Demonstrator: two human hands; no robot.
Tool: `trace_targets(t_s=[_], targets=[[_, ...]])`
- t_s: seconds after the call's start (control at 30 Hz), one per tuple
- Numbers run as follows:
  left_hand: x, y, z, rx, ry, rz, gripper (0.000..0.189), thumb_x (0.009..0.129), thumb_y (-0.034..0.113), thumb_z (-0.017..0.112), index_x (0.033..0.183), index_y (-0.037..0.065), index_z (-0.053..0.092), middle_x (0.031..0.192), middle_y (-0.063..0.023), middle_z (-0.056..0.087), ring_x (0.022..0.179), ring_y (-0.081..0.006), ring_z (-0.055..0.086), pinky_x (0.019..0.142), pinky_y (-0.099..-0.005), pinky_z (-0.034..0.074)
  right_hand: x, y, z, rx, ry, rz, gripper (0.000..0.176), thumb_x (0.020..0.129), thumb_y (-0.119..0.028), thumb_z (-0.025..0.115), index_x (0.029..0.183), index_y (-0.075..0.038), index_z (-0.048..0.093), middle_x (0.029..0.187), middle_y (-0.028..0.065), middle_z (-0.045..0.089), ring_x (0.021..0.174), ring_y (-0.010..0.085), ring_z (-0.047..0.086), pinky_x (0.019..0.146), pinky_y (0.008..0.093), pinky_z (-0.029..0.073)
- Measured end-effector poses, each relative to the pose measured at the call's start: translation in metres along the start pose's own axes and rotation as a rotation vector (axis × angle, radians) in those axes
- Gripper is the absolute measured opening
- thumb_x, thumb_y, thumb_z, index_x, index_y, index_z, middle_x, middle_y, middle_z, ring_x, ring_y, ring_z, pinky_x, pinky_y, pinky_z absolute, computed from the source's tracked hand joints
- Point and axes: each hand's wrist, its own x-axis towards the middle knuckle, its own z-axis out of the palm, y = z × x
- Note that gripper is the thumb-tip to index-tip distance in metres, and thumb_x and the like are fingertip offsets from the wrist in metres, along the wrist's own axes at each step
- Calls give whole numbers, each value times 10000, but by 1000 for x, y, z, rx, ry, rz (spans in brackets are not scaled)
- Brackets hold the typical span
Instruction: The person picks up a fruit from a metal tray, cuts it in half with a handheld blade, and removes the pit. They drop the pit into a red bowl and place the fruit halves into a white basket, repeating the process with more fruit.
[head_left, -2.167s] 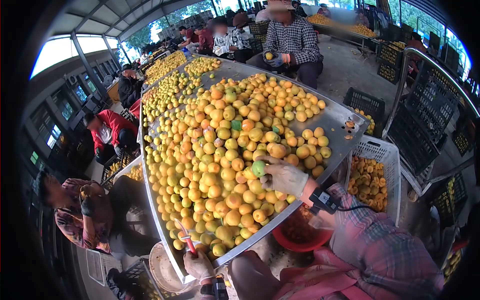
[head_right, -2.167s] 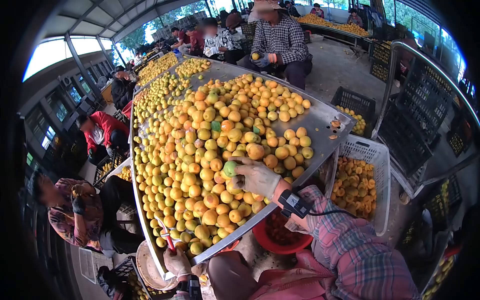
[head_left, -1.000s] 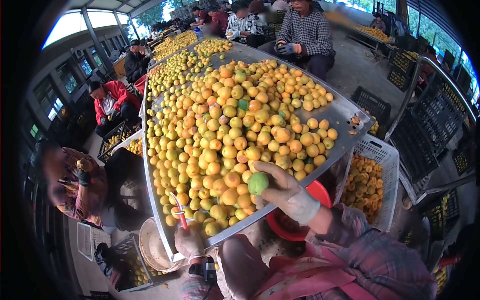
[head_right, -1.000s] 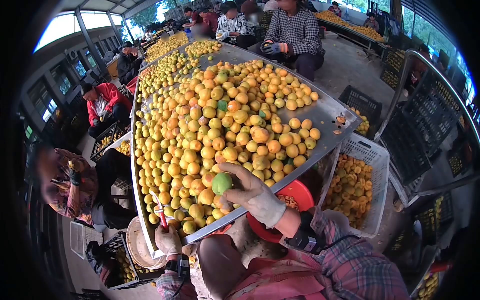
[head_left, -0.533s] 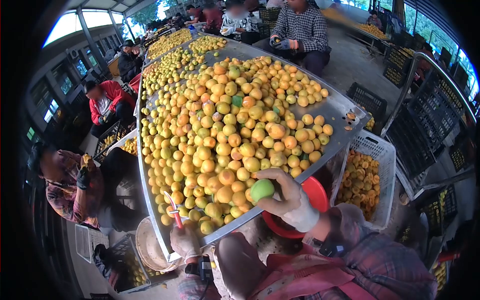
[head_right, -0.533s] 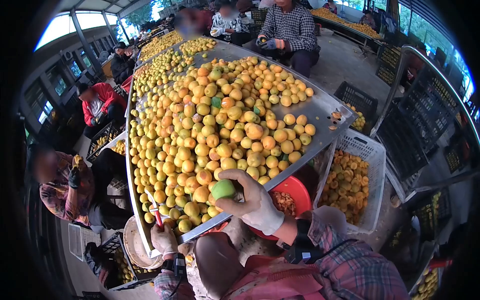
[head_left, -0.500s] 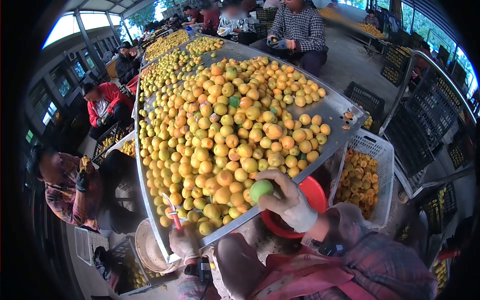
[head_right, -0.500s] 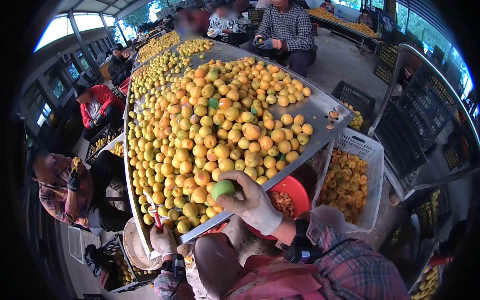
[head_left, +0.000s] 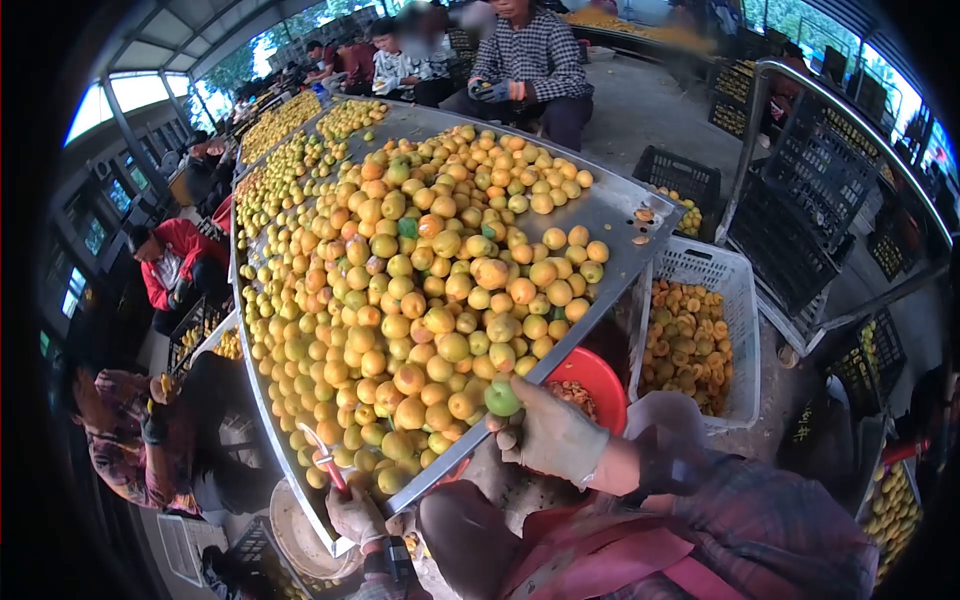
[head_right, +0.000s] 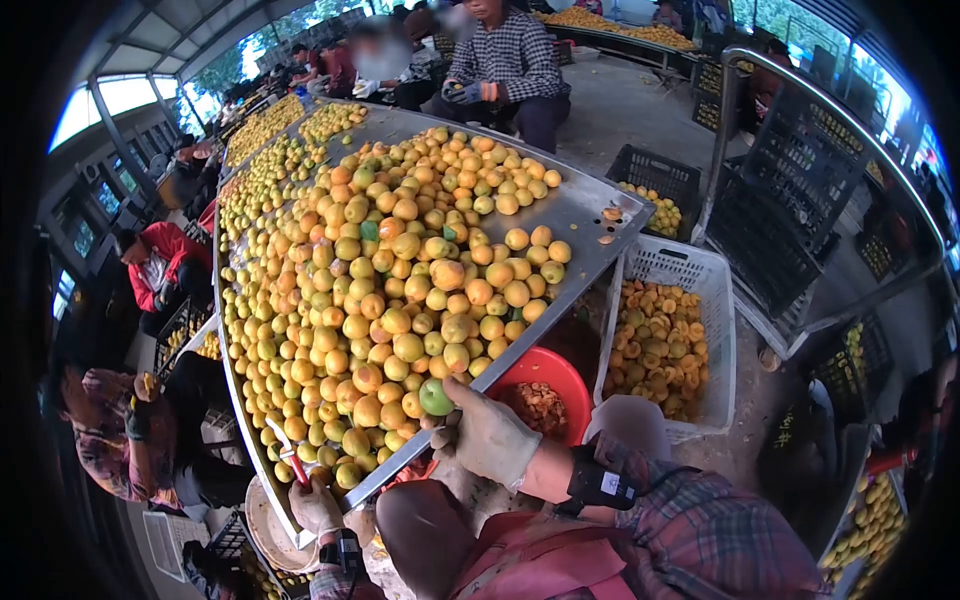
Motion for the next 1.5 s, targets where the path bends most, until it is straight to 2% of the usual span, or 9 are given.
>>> trace_targets(t_s=[0.27, 0.37, 0.43, 0.53, 0.73, 1.07, 1.23, 1.4, 1.5], targets=[[0, 3, -3, -18, -26, 24, 325, 849, 306, 653, 971, 6, 673, 845, -180, 666, 774, -355, 622, 734, -421, 481, -7, -30, -134, 195, 444, 86, 251, 930, -318, 604, 1009, -80, 603, 884, 96, 594, 805, 233, 592, 750, 387, 541], [7, -19, 18, 25, 2, 64, 336, 850, 312, 655, 983, 4, 666, 850, -179, 665, 774, -353, 623, 732, -421, 481, -15, -130, -104, 295, 395, -394, 279, 926, -318, 607, 1020, -56, 589, 947, 105, 576, 841, 243, 584, 766, 386, 548], [0, 6, -1, 42, -74, -59, 302, 830, 248, 669, 1017, 11, 670, 938, -164, 665, 868, -343, 628, 803, -414, 492, -25, -213, -80, -48, 289, -720, 372, 939, -387, 580, 1096, -50, 552, 1010, 108, 589, 873, 263, 590, 805, 419, 517], [-1, -8, 10, 54, 110, 43, 321, 818, 240, 685, 1024, -4, 670, 946, -166, 666, 892, -344, 634, 819, -414, 492, -34, -273, -52, -126, 333, -764, 403, 948, -398, 562, 1160, -57, 519, 1085, 136, 608, 911, 279, 617, 804, 430, 504], [1, 0, 0, 34, -44, -45, 348, 823, 266, 710, 1030, -10, 661, 908, -168, 679, 818, -332, 650, 759, -396, 507, -4, -214, -76, -351, -32, -467, 350, 957, -260, 546, 1249, -70, 528, 1049, 130, 629, 883, 251, 636, 770, 379, 516], [-4, 5, -2, 23, 40, 40, 295, 827, 231, 692, 980, -19, 658, 888, -185, 656, 821, -356, 627, 766, -416, 488, 100, -100, -25, -973, 259, -354, 299, 910, -188, 595, 1194, -99, 628, 943, 5, 651, 744, 112, 617, 616, 250, 525], [-1, 10, -5, -20, -9, -18, 264, 821, 217, 673, 939, -17, 643, 883, -170, 633, 824, -354, 606, 769, -419, 472, 175, -98, -22, -1574, 124, -746, 260, 889, -204, 553, 1073, -68, 676, 1006, 151, 699, 906, 296, 665, 807, 345, 522], [0, 25, -14, -24, -17, -22, 191, 796, 173, 656, 773, -4, 586, 780, -152, 570, 709, -345, 569, 662, -435, 443, 230, -105, -3, -2150, 62, -1048, 233, 892, -162, 507, 1041, -89, 671, 1050, 114, 665, 966, 326, 639, 801, 430, 520], [-1, 31, -15, -39, 46, 0, 201, 796, 164, 654, 727, 4, 554, 743, -145, 542, 663, -341, 549, 622, -441, 423, 262, -108, 9, -2383, -12, -886, 210, 875, -139, 518, 1006, -97, 676, 1032, 93, 669, 954, 312, 648, 764, 430, 527]])
